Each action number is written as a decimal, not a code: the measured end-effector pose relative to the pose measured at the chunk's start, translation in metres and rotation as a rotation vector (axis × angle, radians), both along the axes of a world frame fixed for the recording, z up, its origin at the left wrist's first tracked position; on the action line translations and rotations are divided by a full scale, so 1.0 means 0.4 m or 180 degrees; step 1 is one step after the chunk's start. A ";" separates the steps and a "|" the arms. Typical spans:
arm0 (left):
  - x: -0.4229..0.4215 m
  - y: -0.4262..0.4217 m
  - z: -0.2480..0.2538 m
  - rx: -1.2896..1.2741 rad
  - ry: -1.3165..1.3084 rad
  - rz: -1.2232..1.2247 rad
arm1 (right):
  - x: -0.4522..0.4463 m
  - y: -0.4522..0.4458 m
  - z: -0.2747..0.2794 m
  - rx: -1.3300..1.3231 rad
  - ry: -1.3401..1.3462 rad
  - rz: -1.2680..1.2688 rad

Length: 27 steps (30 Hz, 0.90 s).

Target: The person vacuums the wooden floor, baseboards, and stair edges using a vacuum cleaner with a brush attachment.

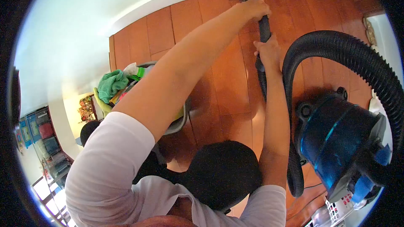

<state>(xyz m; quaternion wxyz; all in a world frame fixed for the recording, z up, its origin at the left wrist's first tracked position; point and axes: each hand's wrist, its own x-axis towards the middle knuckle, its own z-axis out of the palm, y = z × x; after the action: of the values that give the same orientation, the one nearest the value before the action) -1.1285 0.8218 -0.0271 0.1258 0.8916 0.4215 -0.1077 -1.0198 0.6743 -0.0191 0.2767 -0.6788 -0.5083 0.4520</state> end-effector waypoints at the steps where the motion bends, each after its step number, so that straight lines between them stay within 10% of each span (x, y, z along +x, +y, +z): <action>1: -0.009 0.004 0.002 -0.0081 -0.0105 0.0007 | -0.003 0.003 0.004 0.0014 0.0007 0.0000; 27: -0.422 -0.177 0.046 0.0311 -0.0352 -0.0235 | -0.289 -0.113 0.099 -0.0056 -0.0173 0.0967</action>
<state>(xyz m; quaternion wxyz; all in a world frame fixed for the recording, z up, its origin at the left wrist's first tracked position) -1.2972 0.7509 -0.0085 0.1012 0.9162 0.3854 -0.0423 -1.1353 0.6291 0.0206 0.1853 -0.6084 -0.6085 0.4746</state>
